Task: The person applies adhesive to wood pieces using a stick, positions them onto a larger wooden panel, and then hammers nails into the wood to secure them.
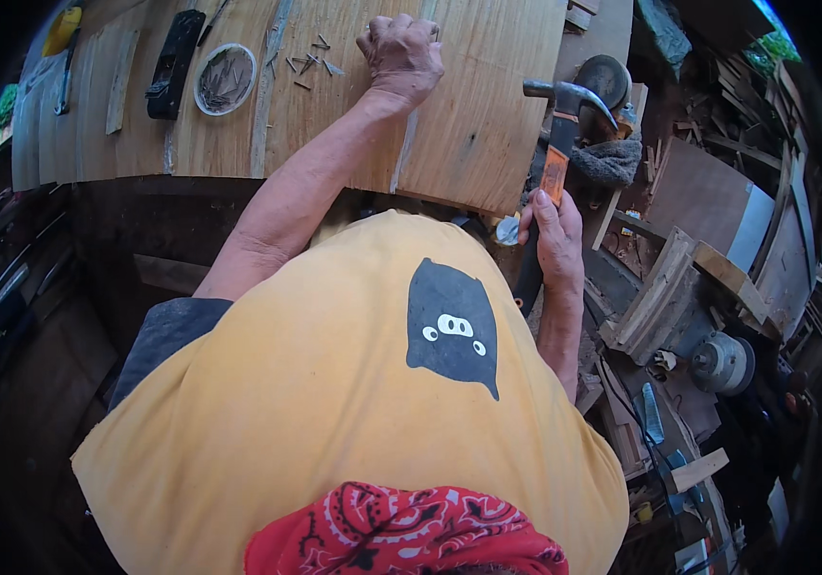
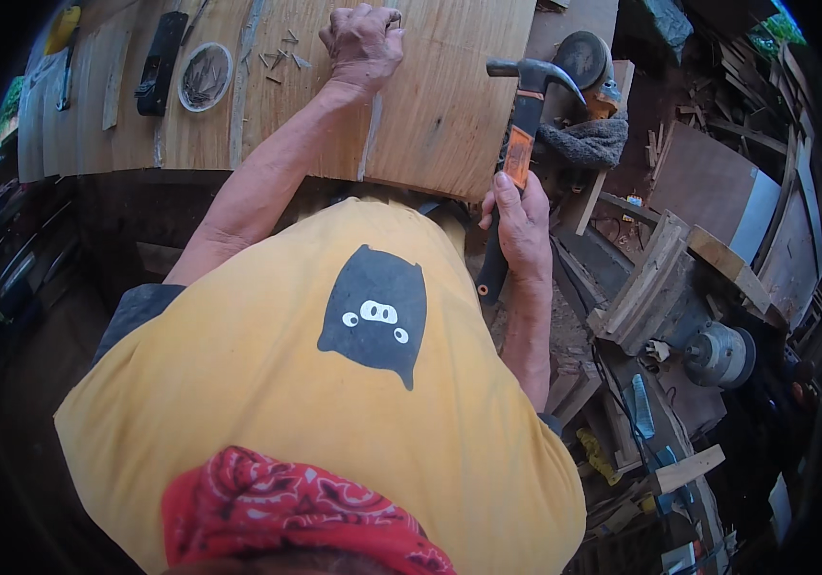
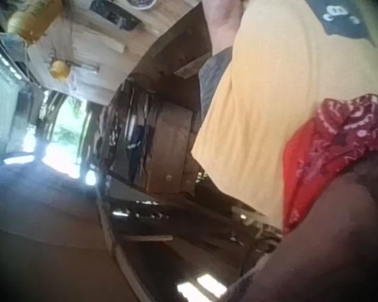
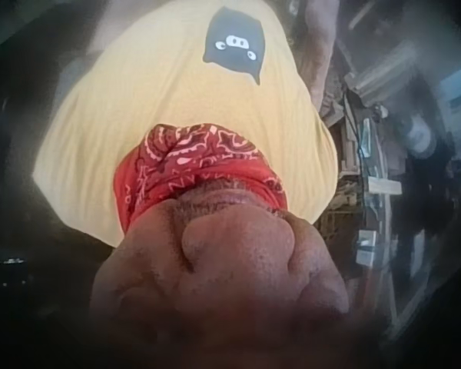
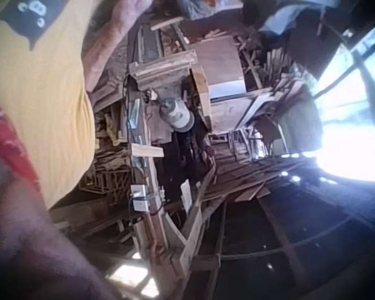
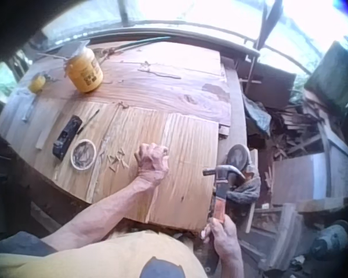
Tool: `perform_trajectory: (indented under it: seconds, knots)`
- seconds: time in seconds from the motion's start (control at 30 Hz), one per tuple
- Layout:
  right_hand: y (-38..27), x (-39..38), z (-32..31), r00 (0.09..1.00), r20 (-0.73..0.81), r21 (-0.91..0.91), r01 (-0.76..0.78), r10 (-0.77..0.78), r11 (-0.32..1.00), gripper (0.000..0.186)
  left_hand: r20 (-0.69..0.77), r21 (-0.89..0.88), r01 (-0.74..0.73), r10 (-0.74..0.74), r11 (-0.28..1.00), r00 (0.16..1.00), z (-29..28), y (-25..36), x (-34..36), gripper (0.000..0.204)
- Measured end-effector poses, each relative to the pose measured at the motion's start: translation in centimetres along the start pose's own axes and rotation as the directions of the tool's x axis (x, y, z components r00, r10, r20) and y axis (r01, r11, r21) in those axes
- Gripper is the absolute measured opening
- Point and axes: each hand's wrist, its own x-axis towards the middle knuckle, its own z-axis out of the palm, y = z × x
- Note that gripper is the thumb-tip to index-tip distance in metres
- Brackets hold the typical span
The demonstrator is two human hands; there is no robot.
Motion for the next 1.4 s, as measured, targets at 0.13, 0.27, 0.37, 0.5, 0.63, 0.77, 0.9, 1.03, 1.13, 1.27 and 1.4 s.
perform_trajectory:
  seconds: [0.13,0.27,0.37,0.5,0.63,0.77,0.9,1.03,1.13,1.27,1.4]
  knots:
    - [-2.7,1.6,1.9,0.993,0.074,-0.231,0.111,-0.096,0.967,0.029,0.031,-0.068,0.038,-0.036,0.997,0.999,0.3,-0.7,-0.3,0.029]
    - [-4.4,3.1,3.6,0.973,0.112,-0.487,0.229,-0.2,0.843,0.028,-0.18,-0.11,-0.003,-0.017,0.994,0.984,0.8,-0.9,-0.5,0.005]
    - [-5.0,4.0,5.1,0.939,0.144,-0.636,0.33,-0.313,0.697,0.029,-0.141,-0.157,-0.007,-0.016,0.987,0.99,1.1,-1.4,-0.5,0.004]
    - [-5.5,4.4,6.3,0.964,0.119,-0.779,0.24,-0.239,0.579,0.031,-0.178,-0.133,-0.009,-0.015,0.991,0.984,1.6,-1.7,-0.3,0.003]
    - [-5.8,4.2,6.2,0.956,0.122,-0.814,0.25,-0.266,0.525,0.03,-0.228,-0.142,-0.044,0.01,0.989,0.974,2.0,-1.8,-0.3,0.003]
    - [-5.8,4.9,6.2,0.941,0.116,-0.822,0.271,-0.319,0.501,0.032,-0.279,-0.139,-0.079,0.037,0.987,0.959,2.7,-1.9,-0.5,0.004]
    - [-5.5,5.3,5.8,0.946,0.152,-0.868,0.267,-0.288,0.418,0.031,-0.307,-0.116,-0.089,0.049,0.989,0.951,2.3,-2.2,-0.2,0.005]
    - [-4.3,2.7,3.5,0.992,0.098,-0.311,0.102,-0.075,0.945,0.029,-0.313,-0.047,-0.187,0.163,0.981,0.936,0.0,-0.1,-1.9,0.019]
    - [-2.2,-0.6,0.8,0.998,0.015,0.032,0.055,-0.055,0.998,0.027,-0.126,-0.157,-0.54,0.525,0.827,0.842,-0.6,5.0,-6.3,0.029]
    - [0.4,-2.7,-3.1,0.998,-0.059,0.394,0.023,0.0,0.919,0.022,0.111,-0.379,-0.758,0.84,0.53,0.532,0.4,9.9,-10.5,0.037]
    - [2.6,-2.6,-4.9,0.996,0.072,0.645,-0.083,0.048,0.76,0.019,0.239,-0.384,-0.753,0.846,0.534,0.477,1.1,9.7,-11.0,0.035]
